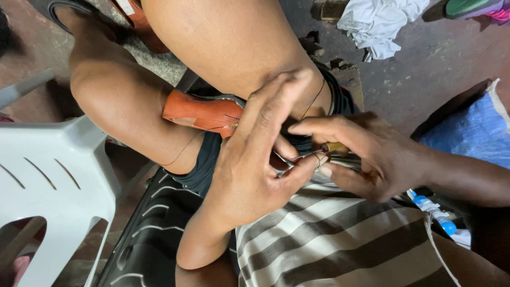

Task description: The person is repairing a brown leather shoe by hand. They use a needle and thread to stitch the sole to the upper part of the shoe, pulling the thread tight with each stitch.

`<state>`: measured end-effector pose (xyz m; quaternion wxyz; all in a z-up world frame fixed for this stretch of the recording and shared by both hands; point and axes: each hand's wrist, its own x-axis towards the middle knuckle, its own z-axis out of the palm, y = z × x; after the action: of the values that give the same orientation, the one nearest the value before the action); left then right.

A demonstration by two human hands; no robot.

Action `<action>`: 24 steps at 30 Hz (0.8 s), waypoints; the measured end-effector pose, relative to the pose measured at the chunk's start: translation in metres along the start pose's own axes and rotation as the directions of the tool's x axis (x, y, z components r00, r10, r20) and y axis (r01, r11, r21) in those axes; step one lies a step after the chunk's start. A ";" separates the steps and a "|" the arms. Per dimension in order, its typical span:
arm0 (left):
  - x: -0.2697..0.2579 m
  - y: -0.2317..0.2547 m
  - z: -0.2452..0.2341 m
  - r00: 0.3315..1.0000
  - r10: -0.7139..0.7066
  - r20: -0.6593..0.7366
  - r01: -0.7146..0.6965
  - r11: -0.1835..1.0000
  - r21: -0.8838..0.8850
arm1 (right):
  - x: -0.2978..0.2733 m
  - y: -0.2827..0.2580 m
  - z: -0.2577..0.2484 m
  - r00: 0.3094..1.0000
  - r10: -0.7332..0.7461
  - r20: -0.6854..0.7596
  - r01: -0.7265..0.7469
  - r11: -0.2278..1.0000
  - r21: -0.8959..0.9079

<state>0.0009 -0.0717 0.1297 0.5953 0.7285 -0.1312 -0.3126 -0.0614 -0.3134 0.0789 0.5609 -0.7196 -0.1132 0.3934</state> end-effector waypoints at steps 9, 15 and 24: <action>-0.061 -0.063 -0.021 0.819 0.297 -0.491 -0.082 0.908 0.412 | 0.009 0.001 0.012 0.929 -0.218 -0.299 0.315 0.890 0.329; -0.076 -0.094 -0.024 0.889 0.202 -0.412 0.173 0.684 0.708 | 0.029 -0.001 0.032 0.946 -0.110 -0.306 0.145 0.985 0.094; -0.077 -0.121 -0.022 0.793 0.204 -0.573 0.054 0.915 0.401 | 0.035 -0.023 0.008 0.927 -0.011 -0.375 0.048 0.995 0.092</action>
<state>-0.0664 0.0199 0.0400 0.4575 0.8889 -0.0245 -0.0060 -0.0373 -0.2781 0.0833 0.6132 -0.7507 0.0046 0.2459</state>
